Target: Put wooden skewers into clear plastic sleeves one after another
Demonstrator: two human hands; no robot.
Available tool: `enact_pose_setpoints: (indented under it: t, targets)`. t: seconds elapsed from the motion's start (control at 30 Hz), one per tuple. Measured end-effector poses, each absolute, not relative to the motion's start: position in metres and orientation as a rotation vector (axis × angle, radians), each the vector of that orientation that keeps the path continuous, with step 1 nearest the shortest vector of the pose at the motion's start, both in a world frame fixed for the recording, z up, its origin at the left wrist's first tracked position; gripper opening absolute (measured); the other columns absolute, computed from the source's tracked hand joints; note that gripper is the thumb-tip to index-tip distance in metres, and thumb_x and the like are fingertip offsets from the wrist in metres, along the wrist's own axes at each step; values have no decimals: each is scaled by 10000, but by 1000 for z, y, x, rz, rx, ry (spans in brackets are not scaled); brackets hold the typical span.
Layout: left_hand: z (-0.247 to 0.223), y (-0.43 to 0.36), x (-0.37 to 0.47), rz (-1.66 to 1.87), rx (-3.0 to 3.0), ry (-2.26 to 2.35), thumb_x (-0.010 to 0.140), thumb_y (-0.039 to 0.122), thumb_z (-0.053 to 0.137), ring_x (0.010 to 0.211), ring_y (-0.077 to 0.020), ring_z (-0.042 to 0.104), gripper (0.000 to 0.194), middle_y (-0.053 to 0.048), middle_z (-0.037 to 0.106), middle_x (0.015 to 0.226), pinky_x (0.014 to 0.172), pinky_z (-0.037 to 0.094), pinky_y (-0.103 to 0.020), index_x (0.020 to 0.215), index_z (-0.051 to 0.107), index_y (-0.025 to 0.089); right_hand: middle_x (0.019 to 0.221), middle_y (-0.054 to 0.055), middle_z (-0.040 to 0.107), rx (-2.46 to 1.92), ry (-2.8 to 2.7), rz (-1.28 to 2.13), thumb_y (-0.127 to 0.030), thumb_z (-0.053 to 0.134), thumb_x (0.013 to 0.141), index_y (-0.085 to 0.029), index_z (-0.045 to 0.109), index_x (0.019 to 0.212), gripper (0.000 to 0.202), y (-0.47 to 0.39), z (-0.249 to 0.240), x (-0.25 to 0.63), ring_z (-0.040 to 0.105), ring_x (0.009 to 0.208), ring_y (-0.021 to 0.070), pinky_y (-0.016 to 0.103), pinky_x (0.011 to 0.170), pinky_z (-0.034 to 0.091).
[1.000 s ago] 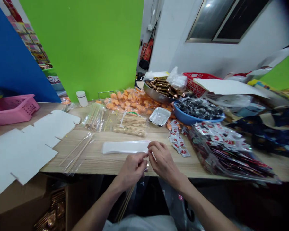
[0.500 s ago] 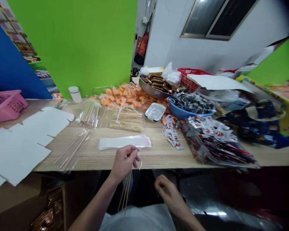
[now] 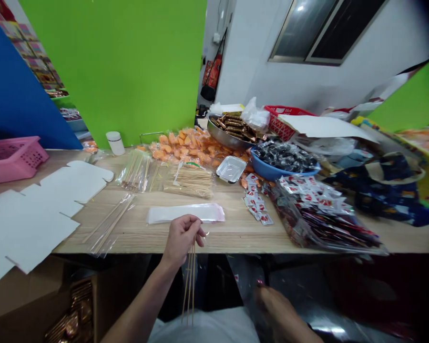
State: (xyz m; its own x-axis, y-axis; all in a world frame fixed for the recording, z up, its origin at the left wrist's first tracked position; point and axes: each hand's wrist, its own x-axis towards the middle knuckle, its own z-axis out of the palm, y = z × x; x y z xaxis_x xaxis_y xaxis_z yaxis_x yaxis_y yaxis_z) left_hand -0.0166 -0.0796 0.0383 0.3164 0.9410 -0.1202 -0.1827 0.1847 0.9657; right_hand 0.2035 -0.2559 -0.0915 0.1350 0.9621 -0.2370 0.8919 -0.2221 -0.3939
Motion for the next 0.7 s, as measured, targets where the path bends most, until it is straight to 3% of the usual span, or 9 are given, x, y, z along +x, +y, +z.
enact_pose_setpoints:
  t: [0.07, 0.2, 0.3, 0.47, 0.7]
  targets:
    - [39, -81, -14, 979, 1064, 894, 709, 318, 621, 360, -87, 516, 210, 7, 600, 522, 391, 371, -195, 683, 567, 117, 609, 32, 556, -2055, -1825, 758, -61, 427, 698, -195, 485, 554, 205, -234, -63, 206, 515, 583, 174, 281, 568, 374]
    - [41, -86, -7, 992, 1033, 886, 697, 295, 635, 367, -83, 516, 191, 13, 597, 531, 408, 370, -195, 664, 570, 119, 650, 10, 527, -1596, -1479, 935, -306, 458, 841, -192, 510, 645, 233, -176, 1, 167, 501, 640, 156, 275, 608, 400]
    - [41, -90, -7, 975, 1043, 876, 700, 285, 638, 382, -77, 514, 190, 15, 586, 526, 425, 375, -192, 635, 581, 116, 717, 6, 561, -1325, -1143, 1088, -373, 565, 788, -183, 553, 778, 191, -142, 25, 127, 521, 646, 137, 263, 617, 428]
    - [31, -92, -22, 953, 1057, 908, 694, 272, 641, 405, -76, 511, 207, 4, 579, 510, 430, 374, -185, 579, 609, 102, 575, -27, 532, -1194, -1000, 1155, -322, 663, 725, -163, 541, 623, 225, -122, 19, 98, 483, 548, 96, 221, 547, 394]
    - [16, -89, -40, 841, 911, 810, 644, 239, 676, 463, -118, 575, 203, -4, 637, 570, 469, 454, -224, 799, 662, 110, 588, -34, 579, -1122, -873, 1255, -269, 701, 683, -172, 613, 705, 133, -124, 3, 98, 503, 525, 89, 211, 522, 398]
